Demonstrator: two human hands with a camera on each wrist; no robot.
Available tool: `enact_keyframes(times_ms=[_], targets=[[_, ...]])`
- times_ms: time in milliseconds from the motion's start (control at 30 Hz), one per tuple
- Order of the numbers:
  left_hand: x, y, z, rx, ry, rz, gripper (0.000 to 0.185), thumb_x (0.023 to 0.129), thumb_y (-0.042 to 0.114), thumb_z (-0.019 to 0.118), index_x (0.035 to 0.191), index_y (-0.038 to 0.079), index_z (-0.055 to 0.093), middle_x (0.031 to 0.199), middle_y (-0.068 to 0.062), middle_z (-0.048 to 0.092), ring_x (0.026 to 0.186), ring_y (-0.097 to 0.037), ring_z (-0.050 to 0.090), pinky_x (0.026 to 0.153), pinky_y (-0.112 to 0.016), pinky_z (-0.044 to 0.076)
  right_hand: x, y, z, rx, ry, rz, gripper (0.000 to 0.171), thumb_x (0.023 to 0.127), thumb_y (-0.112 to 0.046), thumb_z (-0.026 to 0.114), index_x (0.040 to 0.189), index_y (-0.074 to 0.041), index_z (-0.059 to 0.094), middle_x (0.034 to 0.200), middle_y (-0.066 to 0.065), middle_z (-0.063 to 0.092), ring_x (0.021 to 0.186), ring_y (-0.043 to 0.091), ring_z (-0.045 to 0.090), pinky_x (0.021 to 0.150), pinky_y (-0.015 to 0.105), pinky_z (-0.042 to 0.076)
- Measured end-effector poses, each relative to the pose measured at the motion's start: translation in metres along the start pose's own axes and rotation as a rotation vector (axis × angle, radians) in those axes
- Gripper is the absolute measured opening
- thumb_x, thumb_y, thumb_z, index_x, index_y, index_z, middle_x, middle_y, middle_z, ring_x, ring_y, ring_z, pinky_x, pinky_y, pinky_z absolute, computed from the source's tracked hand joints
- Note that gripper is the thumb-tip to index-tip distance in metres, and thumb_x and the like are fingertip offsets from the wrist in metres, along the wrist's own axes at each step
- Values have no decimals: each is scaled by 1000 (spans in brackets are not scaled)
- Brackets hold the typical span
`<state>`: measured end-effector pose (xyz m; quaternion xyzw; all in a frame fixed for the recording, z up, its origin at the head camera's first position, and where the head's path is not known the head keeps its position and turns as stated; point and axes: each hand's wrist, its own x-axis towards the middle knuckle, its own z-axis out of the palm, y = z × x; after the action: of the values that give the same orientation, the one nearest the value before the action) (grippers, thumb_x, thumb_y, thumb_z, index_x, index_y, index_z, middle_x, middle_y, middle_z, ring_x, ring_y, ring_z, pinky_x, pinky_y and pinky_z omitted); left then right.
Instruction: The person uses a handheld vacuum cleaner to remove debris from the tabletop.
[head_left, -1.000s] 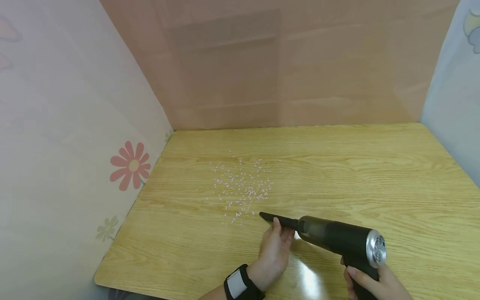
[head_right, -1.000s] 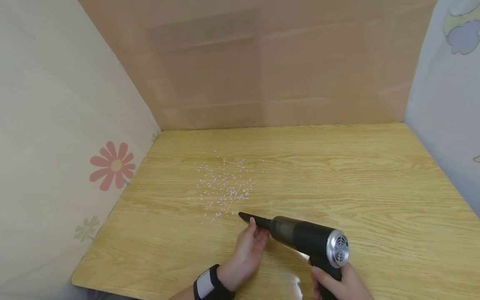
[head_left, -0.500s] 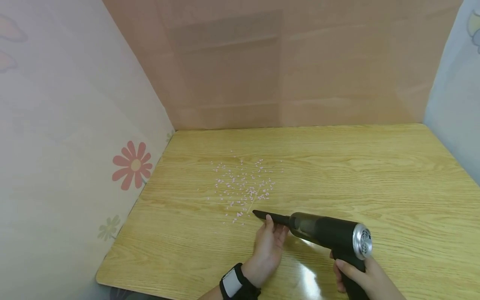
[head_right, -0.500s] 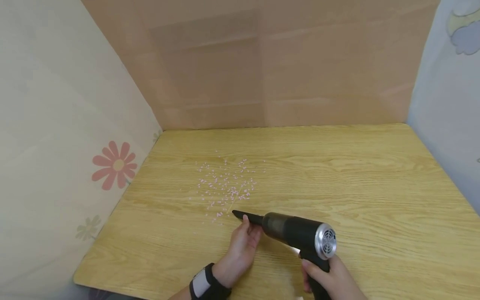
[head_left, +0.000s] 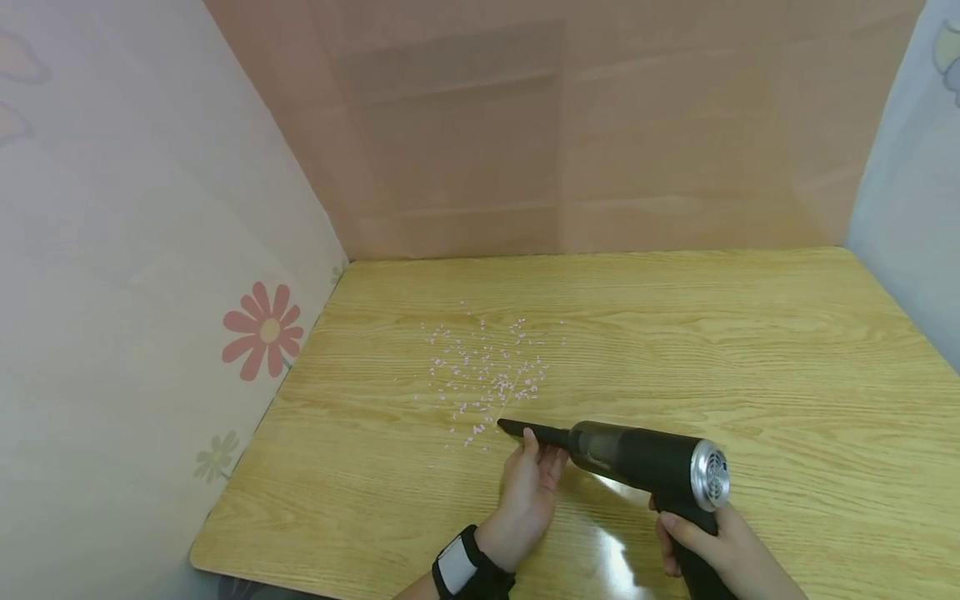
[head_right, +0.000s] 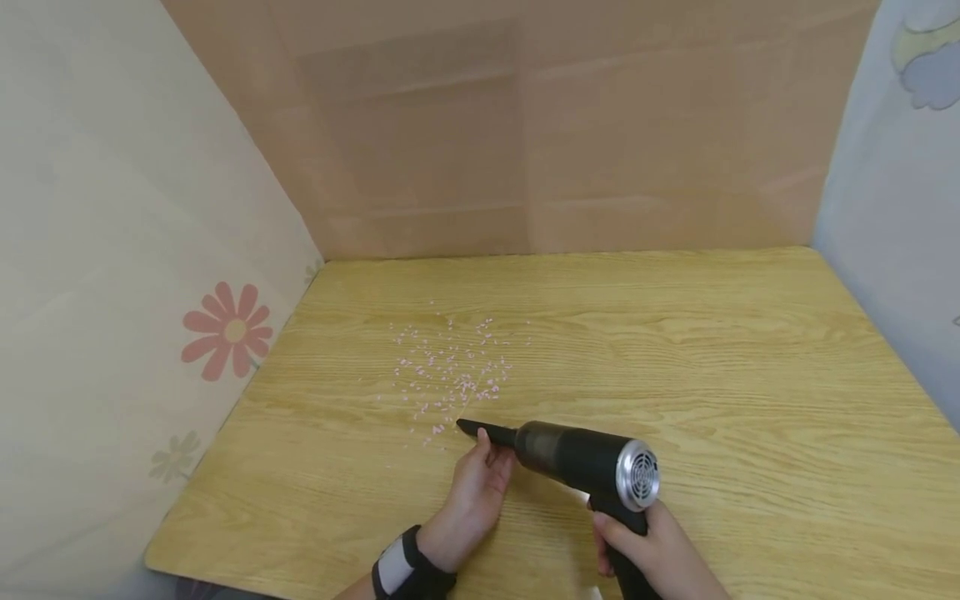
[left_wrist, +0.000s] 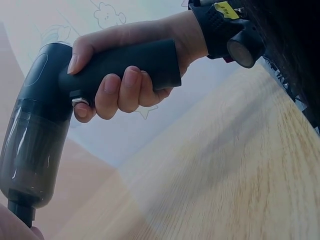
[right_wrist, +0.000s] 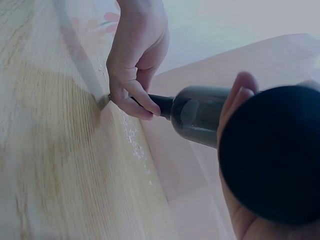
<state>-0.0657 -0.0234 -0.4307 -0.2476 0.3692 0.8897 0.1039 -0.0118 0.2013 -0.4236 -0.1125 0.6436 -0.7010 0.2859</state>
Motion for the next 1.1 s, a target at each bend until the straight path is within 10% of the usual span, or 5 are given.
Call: enact_keyframes(times_ms=[633, 1100], targets=[[-1, 7, -6, -1, -6, -12, 27, 105, 26, 37, 118, 3, 43, 92, 2, 60, 86, -3, 63, 86, -17, 54, 5, 3, 8, -22, 45, 21, 18, 102, -10, 38, 116, -1, 44, 87, -2, 60, 74, 11, 61, 65, 33, 57], [7, 12, -8, -29, 3, 11, 25, 105, 26, 36, 116, 5, 44, 86, 4, 61, 81, -2, 63, 79, -14, 54, 14, 4, 17, -108, 58, -124, 25, 101, -4, 36, 104, -24, 50, 81, -9, 61, 68, 7, 62, 58, 32, 56]])
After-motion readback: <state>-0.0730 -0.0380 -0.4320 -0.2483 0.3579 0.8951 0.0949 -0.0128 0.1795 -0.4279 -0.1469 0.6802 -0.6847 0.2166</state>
